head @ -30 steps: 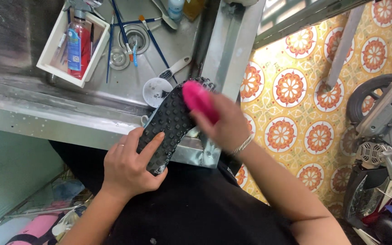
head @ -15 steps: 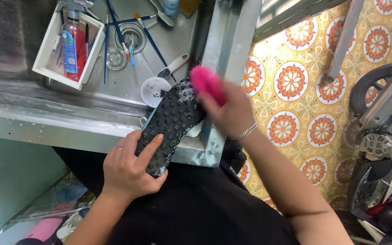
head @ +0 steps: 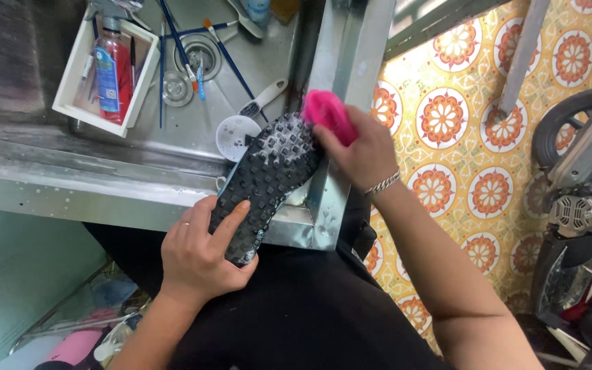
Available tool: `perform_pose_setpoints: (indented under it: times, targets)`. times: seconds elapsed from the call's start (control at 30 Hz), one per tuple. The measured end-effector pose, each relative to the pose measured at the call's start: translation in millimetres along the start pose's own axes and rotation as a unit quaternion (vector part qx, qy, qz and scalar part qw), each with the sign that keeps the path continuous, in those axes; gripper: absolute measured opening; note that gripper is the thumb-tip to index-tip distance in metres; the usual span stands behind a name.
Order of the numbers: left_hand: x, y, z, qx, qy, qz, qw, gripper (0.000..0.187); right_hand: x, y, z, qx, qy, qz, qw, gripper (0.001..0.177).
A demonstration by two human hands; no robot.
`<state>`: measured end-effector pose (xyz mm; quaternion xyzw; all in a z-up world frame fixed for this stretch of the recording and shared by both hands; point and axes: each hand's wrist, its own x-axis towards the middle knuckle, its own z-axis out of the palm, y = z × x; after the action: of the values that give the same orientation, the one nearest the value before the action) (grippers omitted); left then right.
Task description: Cleaning a white sneaker using a brush and soap in a sink.
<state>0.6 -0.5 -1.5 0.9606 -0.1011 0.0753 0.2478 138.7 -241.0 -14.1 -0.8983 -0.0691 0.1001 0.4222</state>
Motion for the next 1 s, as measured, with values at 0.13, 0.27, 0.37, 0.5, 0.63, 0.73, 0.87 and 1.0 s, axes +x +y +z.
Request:
perform_pose_setpoints:
  times: [0.13, 0.27, 0.37, 0.5, 0.63, 0.73, 0.87, 1.0]
  targets:
    - [0.4, 0.5, -0.9, -0.001, -0.003, 0.002, 1.000, 0.075, -12.8, -2.7, 2.7, -0.043, 0.019, -0.094, 0.994, 0.041]
    - [-0.2, 0.9, -0.4, -0.001, -0.003, -0.004, 1.000, 0.074, -6.0, 10.5, -0.6, -0.113, 0.014, -0.037, 0.993, 0.041]
    - [2.2, 0.2, -0.6, -0.004, 0.000, -0.011, 1.000, 0.073, -18.2, 9.6, 4.5, -0.120, 0.021, -0.046, 0.992, 0.041]
    - [3.0, 0.2, -2.0, -0.017, -0.005, -0.033, 0.999, 0.072, -14.4, 36.4, -6.4, -0.117, 0.028, -0.058, 0.991, 0.040]
    - [5.2, 1.3, -3.1, -0.026, 0.002, -0.045, 0.999, 0.074, -34.2, 7.8, 0.1, -0.093, 0.019, -0.086, 0.992, 0.040]
    - [3.2, 0.4, -2.9, -0.029, -0.005, -0.047, 0.998, 0.074, -36.3, 14.7, -1.2, -0.064, 0.010, -0.081, 0.995, 0.045]
    - [3.6, 2.4, -1.6, -0.023, -0.001, -0.042, 0.999, 0.074, -43.2, 9.1, -1.6, -0.123, 0.016, -0.023, 0.992, 0.039]
    - [3.1, 3.7, -2.3, -0.015, -0.011, -0.038, 0.999, 0.074, -52.9, 21.5, 5.5, -0.080, 0.034, -0.123, 0.989, 0.039]
